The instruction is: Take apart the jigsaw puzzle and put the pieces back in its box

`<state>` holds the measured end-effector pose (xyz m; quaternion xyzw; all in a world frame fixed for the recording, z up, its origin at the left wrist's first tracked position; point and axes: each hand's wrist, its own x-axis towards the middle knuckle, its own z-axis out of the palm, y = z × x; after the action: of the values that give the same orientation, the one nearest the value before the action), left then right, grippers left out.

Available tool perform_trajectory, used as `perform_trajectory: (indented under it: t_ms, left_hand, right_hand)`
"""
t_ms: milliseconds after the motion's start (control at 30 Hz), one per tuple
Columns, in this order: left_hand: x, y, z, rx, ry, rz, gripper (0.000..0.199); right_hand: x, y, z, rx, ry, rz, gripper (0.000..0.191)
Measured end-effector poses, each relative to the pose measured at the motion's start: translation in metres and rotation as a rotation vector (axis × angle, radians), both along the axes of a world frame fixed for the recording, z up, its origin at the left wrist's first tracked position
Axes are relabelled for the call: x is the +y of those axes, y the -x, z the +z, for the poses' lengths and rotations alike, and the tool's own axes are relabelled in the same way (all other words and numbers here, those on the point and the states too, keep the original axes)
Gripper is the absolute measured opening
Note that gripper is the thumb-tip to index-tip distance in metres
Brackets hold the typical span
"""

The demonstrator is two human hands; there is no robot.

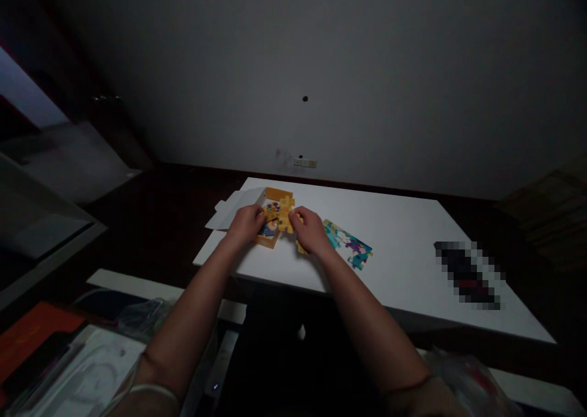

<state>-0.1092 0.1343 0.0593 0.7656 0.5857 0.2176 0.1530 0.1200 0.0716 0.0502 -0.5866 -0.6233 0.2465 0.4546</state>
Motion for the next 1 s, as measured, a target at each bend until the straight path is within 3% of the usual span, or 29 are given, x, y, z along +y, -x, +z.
perform_trajectory:
  t_ms: [133,300,500,733,1000]
  left_hand:
    - [-0.002,0.006,-0.006,-0.155,0.015,-0.004,0.026]
    - [-0.002,0.015,-0.012,-0.322,0.041,-0.037,0.026]
    - [0.003,0.011,-0.018,-0.272,-0.055,-0.056,0.04]
    - [0.009,0.005,-0.03,-0.401,-0.246,0.028,0.067]
    - [0.009,0.009,-0.034,-0.48,-0.136,-0.211,0.074]
  right_hand:
    - [0.042,0.04,-0.002,0.013,0.111,0.029,0.029]
    - [0.067,0.052,-0.007,0.026,0.157,0.057,0.03]
    - [0.073,0.044,-0.009,0.009,0.148,0.015,0.029]
    - [0.076,0.044,-0.003,0.022,0.137,0.044,0.028]
    - [0.074,0.045,-0.009,0.092,0.131,0.271,0.024]
